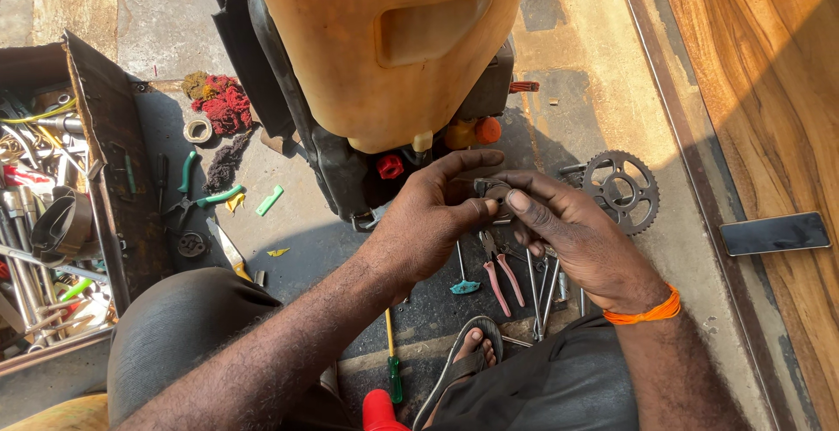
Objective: The person sits on the ground beside a motorcycle and works on a component under its fuel tank area. They handle small metal parts, fit a rubber and metal piece together by hand, pick up a screwdriver, and use both hands to position and press parts into place on the bike.
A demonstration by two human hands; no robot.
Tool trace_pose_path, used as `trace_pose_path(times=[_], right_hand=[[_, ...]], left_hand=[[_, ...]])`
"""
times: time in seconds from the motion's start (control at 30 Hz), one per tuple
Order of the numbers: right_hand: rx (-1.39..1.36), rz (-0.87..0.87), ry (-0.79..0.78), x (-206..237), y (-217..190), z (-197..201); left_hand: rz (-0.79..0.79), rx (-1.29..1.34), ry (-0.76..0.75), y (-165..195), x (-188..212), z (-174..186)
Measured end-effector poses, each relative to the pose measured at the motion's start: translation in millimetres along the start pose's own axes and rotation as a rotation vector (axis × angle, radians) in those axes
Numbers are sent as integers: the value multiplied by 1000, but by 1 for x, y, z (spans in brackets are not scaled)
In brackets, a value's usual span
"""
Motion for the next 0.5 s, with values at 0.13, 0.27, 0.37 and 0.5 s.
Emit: trace_pose_path(times=[0.13,0.27,0.37,0.5], right_hand=[[43,25,-38,0,5,3],[171,60,1,-1,0,-6],[260,80,-7,0,-7,-9],[248,85,11,-1,9,1]], left_hand=[[-21,-34,9,-5,-4,1],[-7,-68,21,-5,-2,0],[-4,-60,17,2,2,-2],[-5,-16,7,1,0,-2]])
Point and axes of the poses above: each hand's wrist, its own x-axis away from the middle knuckle, its own z-axis out of the back of the hand, y = z × x, the point moved 1 cm from there along -x, towards the middle knuckle, and after that the axes turned 9 degrees about z, right-handed, at the moved point
